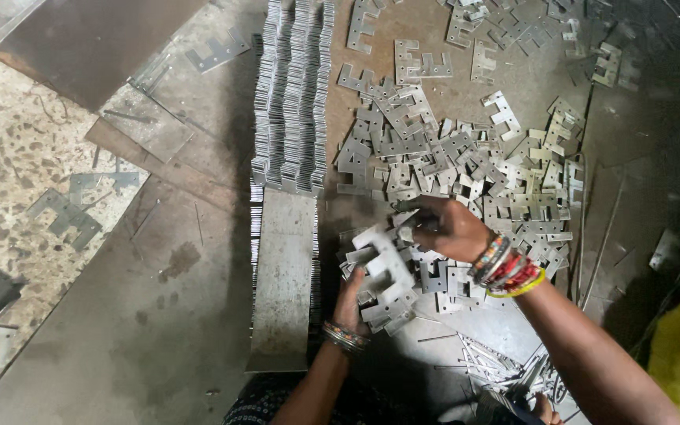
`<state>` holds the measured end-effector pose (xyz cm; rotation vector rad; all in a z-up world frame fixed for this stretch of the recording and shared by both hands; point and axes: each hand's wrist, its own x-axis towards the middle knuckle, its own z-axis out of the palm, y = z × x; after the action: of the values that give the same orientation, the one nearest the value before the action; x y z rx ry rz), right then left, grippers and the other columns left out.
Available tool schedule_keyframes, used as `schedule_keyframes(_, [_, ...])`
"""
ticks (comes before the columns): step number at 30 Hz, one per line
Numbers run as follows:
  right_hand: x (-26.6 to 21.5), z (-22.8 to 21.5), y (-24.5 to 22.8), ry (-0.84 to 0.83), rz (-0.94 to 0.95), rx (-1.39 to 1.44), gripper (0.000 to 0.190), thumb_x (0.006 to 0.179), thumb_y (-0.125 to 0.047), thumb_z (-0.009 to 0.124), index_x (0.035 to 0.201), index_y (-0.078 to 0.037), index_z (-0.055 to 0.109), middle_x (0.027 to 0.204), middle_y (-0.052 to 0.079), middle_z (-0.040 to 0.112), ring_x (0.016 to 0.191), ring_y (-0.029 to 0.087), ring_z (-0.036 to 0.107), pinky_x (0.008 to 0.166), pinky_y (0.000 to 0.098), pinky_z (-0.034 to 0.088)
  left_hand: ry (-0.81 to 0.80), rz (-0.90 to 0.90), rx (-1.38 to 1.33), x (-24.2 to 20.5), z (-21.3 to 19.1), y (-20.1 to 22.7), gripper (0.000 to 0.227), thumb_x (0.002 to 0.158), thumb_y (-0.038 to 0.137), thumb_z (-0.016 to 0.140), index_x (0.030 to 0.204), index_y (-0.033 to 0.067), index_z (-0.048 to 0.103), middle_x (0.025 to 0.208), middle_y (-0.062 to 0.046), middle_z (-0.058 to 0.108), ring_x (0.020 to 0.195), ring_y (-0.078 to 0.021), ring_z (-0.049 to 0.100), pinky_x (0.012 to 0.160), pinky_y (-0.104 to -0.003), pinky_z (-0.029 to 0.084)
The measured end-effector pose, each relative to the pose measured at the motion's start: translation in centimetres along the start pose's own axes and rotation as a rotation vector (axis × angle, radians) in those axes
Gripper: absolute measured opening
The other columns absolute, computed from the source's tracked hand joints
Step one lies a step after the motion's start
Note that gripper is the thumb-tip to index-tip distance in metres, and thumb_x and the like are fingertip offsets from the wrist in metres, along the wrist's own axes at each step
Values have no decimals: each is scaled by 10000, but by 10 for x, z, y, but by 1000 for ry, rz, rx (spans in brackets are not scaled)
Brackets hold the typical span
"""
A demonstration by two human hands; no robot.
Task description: The person sits on the floor and sorts a large pile of small, L-shaped metal brackets. They pick up the brackets one by one or in small handfuls and stack them neatly into a growing pile on the floor.
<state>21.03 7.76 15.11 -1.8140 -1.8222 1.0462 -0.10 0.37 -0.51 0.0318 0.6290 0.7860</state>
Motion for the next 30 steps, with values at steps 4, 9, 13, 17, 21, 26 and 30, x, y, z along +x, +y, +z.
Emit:
schedule_keyframes(4, [15,23,17,-41,526,-715,577,960,-575,670,1256,-81,635,973,204,738,869,328,727,783,472,599,-4,10,63,-5,8,10,505,926,443,671,1266,71,645,1039,-44,722,876,-167,704,746,-334,595])
schedule_keyframes(9, [34,55,63,217,377,-510,778,804,-436,811,1365,12,513,858,235,728,763,376,719,671,472,597,-56,-52,-18,-6,10,9,556,958,560,600,1241,84,647,993,-36,706,828,-154,693,714,-319,590])
schedule_keyframes(13, [24,48,91,317,280,-166,376,740,-228,770,1102,-130,752,828,139,772,731,260,785,713,382,626,-8,-55,40,-4,4,4,549,966,564,620,1228,83,643,975,-31,693,807,-151,683,689,-322,579])
schedule_keyframes(17, [2,30,79,291,190,-219,288,732,-173,806,1005,-107,742,814,136,770,728,273,758,688,397,600,-20,-54,24,-5,9,6,506,931,508,658,1250,116,637,1015,-15,697,843,-152,687,724,-344,584])
schedule_keyframes(21, [-27,15,49,316,146,-235,257,781,-186,801,1009,-98,720,813,137,771,722,275,757,672,393,591,-19,-99,-15,-9,14,9,546,917,567,633,1235,123,644,999,-18,705,841,-161,692,718,-351,589])
schedule_keyframes(26, [-40,5,14,285,144,-267,428,766,-86,732,1184,-55,647,902,165,759,754,273,761,664,378,606,37,-89,55,-12,21,13,572,903,601,603,1234,136,648,1008,-1,715,866,-148,695,744,-347,590])
schedule_keyframes(30, [-42,32,-4,119,70,-40,439,778,-191,846,1145,-34,664,856,132,777,720,214,757,637,345,610,22,-45,94,-11,21,10,581,932,615,599,1243,126,636,1014,2,704,878,-138,684,760,-339,580])
